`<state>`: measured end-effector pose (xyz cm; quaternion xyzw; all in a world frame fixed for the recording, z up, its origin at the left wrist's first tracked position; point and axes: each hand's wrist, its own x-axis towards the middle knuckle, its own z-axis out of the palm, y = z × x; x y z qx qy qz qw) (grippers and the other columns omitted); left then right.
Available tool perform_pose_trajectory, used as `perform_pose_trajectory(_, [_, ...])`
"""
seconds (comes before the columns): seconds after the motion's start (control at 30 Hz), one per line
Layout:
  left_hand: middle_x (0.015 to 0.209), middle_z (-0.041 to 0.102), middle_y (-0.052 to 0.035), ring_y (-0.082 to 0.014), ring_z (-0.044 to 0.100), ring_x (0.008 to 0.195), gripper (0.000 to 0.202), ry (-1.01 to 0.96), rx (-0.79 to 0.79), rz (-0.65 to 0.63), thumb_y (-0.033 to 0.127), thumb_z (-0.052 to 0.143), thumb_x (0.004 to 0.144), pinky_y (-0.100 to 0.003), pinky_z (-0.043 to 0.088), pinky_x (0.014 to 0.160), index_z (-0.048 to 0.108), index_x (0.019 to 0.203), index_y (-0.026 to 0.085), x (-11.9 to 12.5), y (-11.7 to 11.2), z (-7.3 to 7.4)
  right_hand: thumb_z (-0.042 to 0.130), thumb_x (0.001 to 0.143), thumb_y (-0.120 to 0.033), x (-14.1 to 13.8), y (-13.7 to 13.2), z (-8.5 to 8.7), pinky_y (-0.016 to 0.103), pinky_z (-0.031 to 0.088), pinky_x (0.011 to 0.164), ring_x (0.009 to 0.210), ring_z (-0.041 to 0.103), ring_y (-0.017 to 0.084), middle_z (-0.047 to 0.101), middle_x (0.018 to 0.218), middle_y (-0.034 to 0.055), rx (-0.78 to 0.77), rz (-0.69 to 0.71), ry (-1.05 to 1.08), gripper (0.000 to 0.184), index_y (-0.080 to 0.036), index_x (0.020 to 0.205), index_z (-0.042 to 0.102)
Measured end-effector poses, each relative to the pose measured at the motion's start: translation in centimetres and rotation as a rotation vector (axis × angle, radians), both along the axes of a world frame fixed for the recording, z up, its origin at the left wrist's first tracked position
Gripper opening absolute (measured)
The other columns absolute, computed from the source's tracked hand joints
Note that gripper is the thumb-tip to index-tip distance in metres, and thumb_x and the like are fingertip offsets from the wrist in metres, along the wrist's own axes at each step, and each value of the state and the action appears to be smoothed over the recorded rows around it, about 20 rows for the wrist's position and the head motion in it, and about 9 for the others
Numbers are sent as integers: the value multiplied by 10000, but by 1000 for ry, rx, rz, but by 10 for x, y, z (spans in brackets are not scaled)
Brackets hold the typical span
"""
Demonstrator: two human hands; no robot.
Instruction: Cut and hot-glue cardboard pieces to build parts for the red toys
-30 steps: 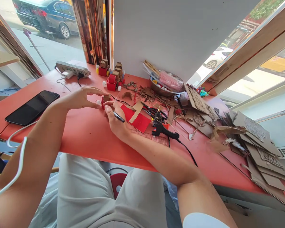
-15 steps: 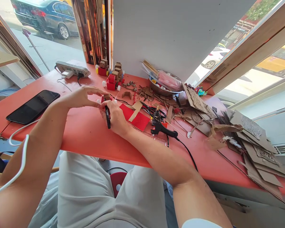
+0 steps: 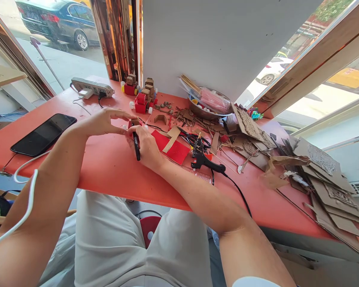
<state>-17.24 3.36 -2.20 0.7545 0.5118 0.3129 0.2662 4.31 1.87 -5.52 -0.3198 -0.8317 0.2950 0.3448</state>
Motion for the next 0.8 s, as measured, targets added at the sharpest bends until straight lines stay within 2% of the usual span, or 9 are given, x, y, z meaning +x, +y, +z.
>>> perform_pose_trajectory(0.2, [1285,821,-37,-316,706,1275,540,-15,-13,6,410,908,684,-487,509,1180,840,1209,303,0,0,0,573,1006,-470,1,1,-1,359,504,856,892,578,239,631,893,35,9,-3,3,223,-266,1001,662])
perform_pose_trajectory(0.53, [1280,825,-32,-314,715,1253,539,14,13,2,415,872,698,-476,529,1157,837,1225,308,-1,2,-2,575,989,-451,0,0,0,376,516,898,924,610,244,664,975,59,-11,20,12,211,-252,1020,639])
perform_pose_trajectory(0.8, [1284,821,-41,-328,706,1262,558,29,-1,2,419,877,702,-486,528,1157,831,1245,299,-1,0,0,564,1002,-484,0,1,0,371,520,903,924,602,241,630,913,43,0,11,14,236,-257,996,629])
